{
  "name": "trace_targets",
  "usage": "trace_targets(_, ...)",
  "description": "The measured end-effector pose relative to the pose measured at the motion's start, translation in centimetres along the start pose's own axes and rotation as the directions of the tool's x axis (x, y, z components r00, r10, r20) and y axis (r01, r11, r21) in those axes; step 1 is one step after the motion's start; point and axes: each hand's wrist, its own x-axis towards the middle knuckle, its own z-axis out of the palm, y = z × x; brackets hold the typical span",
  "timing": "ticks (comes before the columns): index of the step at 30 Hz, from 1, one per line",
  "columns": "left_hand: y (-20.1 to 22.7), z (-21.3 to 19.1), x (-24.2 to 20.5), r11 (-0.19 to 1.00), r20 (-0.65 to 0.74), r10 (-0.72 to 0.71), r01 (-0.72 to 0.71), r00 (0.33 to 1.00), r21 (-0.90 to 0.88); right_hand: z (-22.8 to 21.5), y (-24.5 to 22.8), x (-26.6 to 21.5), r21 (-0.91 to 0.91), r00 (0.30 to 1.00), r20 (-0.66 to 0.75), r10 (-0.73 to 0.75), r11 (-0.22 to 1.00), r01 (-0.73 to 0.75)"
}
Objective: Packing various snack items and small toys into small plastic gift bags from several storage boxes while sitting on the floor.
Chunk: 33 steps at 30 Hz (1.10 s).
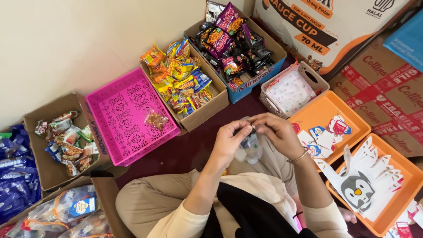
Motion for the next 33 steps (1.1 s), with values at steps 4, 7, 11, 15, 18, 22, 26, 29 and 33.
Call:
trace_targets(4,1.2,0.5,-0.5,0.997,-0.092,0.02,-0.012,0.996,0.082,-0.1,0.2,-0.1,0.054,1.0,-0.007,0.03,0.998,-0.03)
trace_targets(7,2.4,0.3,-1.0,0.988,-0.135,-0.003,0.024,0.991,0.152,-0.8,0.2,-0.3,0.065,0.997,-0.025,0.073,0.995,-0.072)
trace_targets(11,3.1,-0.4,-1.3,0.957,-0.145,-0.009,0.05,0.989,0.285,-1.9,1.4,-1.3,0.007,0.981,-0.049,0.186,0.982,-0.186)
trace_targets(15,3.4,-1.4,-1.3,0.923,-0.097,0.135,-0.09,0.986,0.374,-2.8,4.2,-2.2,0.014,0.964,-0.104,0.246,0.969,-0.246)
trace_targets(18,4.2,-2.3,-1.3,0.861,-0.049,0.213,-0.163,0.976,0.482,-3.3,4.9,-2.6,0.061,0.936,-0.162,0.311,0.95,-0.305)
trace_targets(22,5.5,-2.8,-1.2,0.758,0.106,0.242,-0.256,0.965,0.599,-3.2,5.3,-2.5,0.092,0.922,-0.175,0.346,0.938,-0.334)
trace_targets(26,6.3,-2.7,0.0,0.587,0.29,-0.051,-0.206,0.956,0.783,-2.9,7.3,-2.5,0.173,0.905,-0.195,0.377,0.922,-0.347)
trace_targets(29,5.0,-2.4,1.2,0.512,0.309,-0.056,-0.239,0.949,0.825,-2.2,7.4,-1.9,0.27,0.89,-0.205,0.408,0.897,-0.349)
trace_targets(33,2.8,-2.0,2.3,0.46,0.313,0.033,-0.292,0.949,0.839,-1.5,9.0,-1.9,0.38,0.877,-0.216,0.429,0.864,-0.329)
